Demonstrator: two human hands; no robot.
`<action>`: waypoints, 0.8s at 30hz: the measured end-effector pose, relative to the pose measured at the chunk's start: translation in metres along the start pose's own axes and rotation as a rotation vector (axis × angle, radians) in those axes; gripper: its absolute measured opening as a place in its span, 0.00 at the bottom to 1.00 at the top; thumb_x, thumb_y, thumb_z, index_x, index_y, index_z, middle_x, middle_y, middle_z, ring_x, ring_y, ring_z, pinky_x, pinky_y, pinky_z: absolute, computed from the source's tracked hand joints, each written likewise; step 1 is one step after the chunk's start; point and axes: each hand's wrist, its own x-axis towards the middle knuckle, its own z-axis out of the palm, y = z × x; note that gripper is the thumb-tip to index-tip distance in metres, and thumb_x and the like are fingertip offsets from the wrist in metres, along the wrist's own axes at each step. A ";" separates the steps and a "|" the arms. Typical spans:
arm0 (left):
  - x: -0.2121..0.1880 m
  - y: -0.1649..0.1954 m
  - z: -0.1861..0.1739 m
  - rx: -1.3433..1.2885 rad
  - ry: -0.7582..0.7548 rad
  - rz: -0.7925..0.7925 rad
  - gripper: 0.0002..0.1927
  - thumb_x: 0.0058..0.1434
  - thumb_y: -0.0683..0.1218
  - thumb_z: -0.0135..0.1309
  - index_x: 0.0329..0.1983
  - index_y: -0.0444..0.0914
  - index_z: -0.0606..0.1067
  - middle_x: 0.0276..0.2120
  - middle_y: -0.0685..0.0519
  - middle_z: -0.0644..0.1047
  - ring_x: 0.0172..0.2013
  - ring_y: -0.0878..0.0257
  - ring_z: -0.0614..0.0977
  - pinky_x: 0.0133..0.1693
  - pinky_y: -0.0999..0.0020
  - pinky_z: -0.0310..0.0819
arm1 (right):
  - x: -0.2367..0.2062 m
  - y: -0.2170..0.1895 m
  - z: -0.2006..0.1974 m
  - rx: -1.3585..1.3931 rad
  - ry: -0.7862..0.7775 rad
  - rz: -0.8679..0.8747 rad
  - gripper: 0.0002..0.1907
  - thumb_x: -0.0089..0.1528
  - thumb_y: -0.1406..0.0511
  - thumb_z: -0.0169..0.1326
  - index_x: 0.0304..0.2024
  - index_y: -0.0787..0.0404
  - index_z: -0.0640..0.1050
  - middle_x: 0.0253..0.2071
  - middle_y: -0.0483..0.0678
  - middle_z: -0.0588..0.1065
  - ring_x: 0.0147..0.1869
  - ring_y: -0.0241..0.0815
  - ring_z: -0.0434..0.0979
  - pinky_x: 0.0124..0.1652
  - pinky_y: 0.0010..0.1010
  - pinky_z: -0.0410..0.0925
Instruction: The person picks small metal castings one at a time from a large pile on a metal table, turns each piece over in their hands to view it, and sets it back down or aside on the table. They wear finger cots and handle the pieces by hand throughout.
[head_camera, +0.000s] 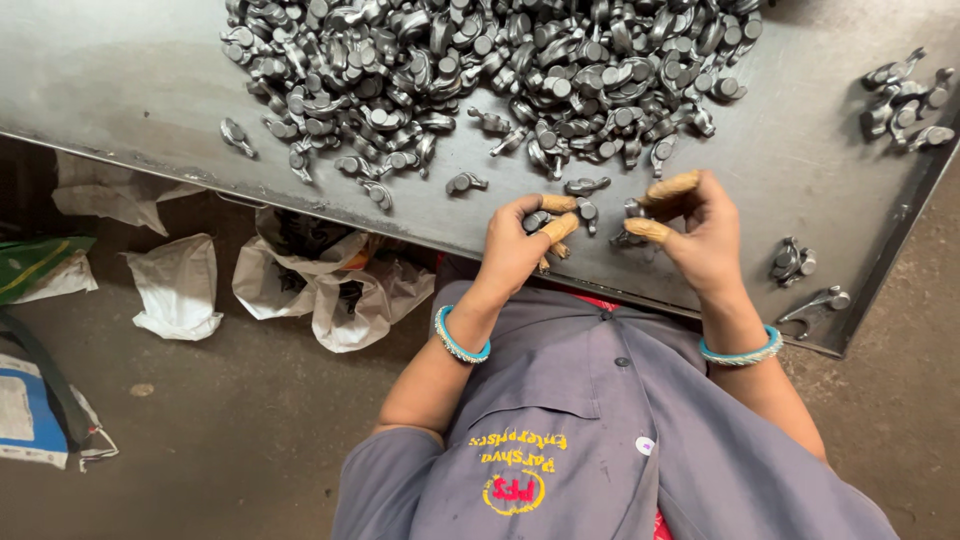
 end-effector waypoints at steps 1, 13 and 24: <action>0.000 0.001 0.003 -0.020 -0.016 -0.006 0.12 0.59 0.41 0.63 0.47 0.34 0.82 0.32 0.54 0.83 0.22 0.71 0.81 0.18 0.78 0.67 | -0.003 0.006 -0.005 0.176 -0.018 -0.048 0.21 0.59 0.72 0.70 0.50 0.61 0.73 0.46 0.45 0.75 0.51 0.36 0.77 0.51 0.31 0.73; 0.029 -0.031 0.034 -0.263 -0.139 -0.033 0.14 0.64 0.41 0.61 0.53 0.33 0.81 0.41 0.51 0.84 0.28 0.70 0.82 0.23 0.76 0.70 | -0.013 0.051 -0.043 1.048 -0.044 0.459 0.19 0.66 0.60 0.62 0.56 0.60 0.76 0.46 0.53 0.80 0.43 0.45 0.80 0.41 0.37 0.75; 0.023 -0.028 0.040 -0.613 -0.282 -0.393 0.31 0.63 0.68 0.49 0.47 0.38 0.80 0.35 0.50 0.83 0.26 0.62 0.86 0.21 0.72 0.75 | -0.016 -0.011 -0.007 0.479 -0.068 0.139 0.12 0.67 0.68 0.62 0.51 0.67 0.76 0.49 0.51 0.80 0.48 0.38 0.80 0.46 0.30 0.75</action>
